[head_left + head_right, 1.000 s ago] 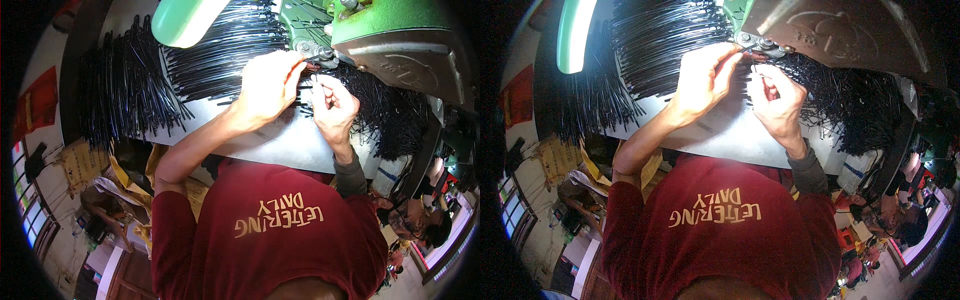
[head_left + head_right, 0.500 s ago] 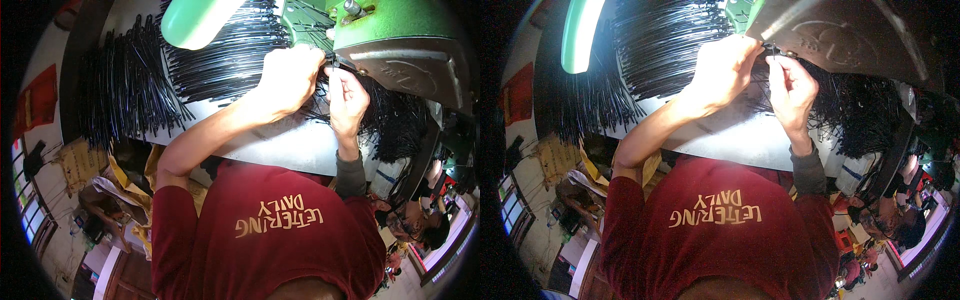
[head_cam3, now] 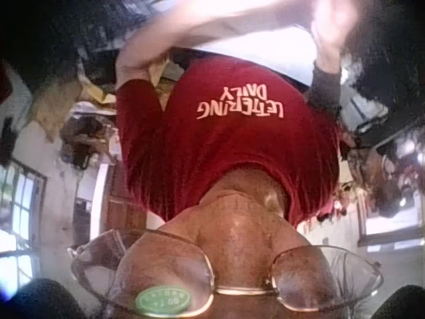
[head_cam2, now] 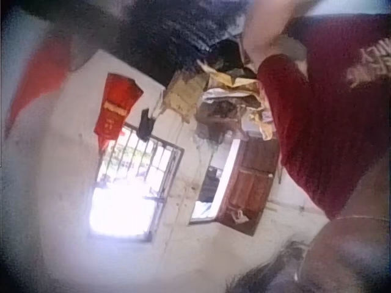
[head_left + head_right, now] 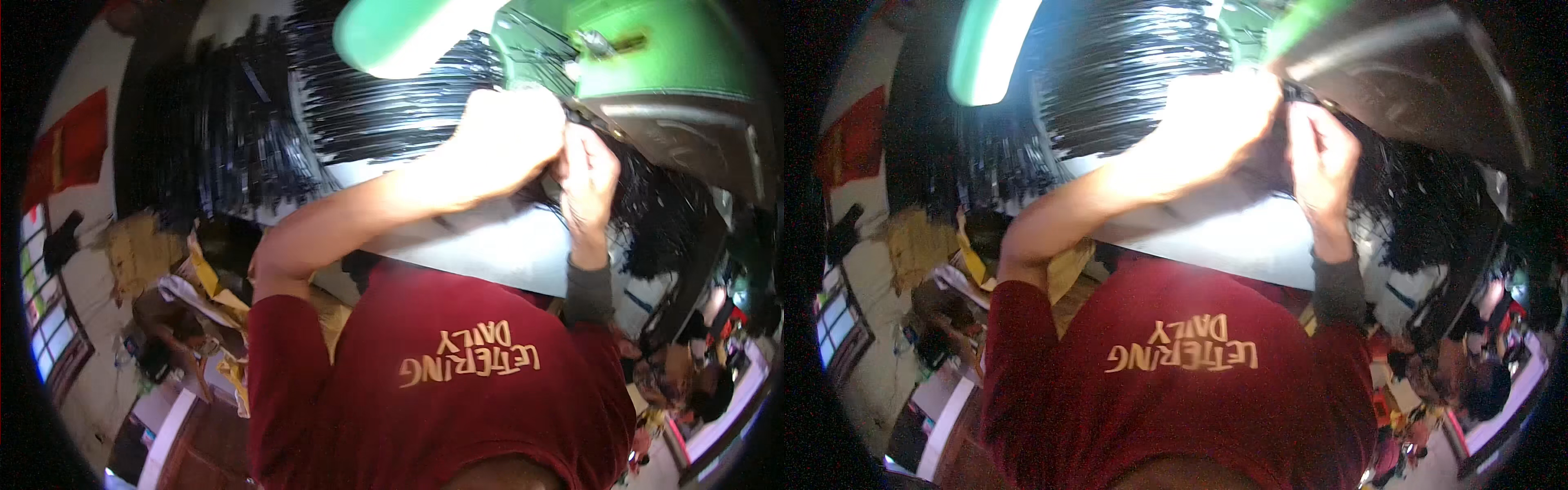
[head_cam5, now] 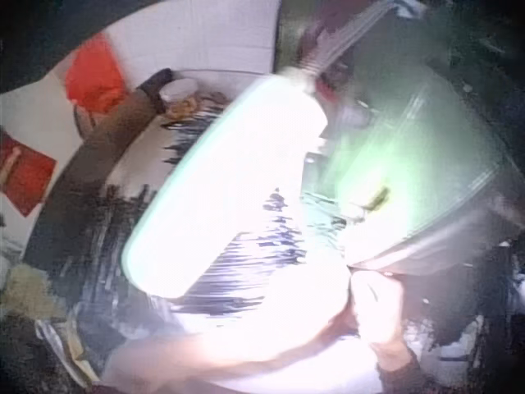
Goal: The person assembles metal ribs by picking up thin rods and wire pieces, inserting their ends into a small press machine to fasten them together, and placing the assembled components onto the table.
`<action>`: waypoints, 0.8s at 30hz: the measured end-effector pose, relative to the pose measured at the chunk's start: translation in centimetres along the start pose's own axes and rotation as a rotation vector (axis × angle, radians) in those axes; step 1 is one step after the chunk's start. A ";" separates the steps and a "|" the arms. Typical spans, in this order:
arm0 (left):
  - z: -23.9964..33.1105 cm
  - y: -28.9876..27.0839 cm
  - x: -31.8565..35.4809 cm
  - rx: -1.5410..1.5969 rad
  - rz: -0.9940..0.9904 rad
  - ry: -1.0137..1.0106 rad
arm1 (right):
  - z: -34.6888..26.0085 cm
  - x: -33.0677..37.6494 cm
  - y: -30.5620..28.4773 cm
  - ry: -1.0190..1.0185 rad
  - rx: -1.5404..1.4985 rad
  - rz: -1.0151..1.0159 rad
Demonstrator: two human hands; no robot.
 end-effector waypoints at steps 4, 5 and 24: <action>-0.3 0.3 0.6 0.269 0.045 0.046 | 1.4 -1.1 -0.2 -0.084 -0.026 0.097; -0.4 -0.3 0.7 0.595 0.123 0.013 | 0.9 -1.3 0.3 -0.205 0.075 0.125; -8.6 -17.6 19.6 -0.744 0.153 -0.713 | -0.5 2.3 4.7 0.031 0.023 -0.399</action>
Point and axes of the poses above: each hand's wrist, its own x-axis away from the middle knuckle, its own y-axis out of the palm, z = x × y, the point moved 5 cm from there along -x, towards the middle knuckle, and after that the axes turned 8 degrees about x, right-handed, at the moved point
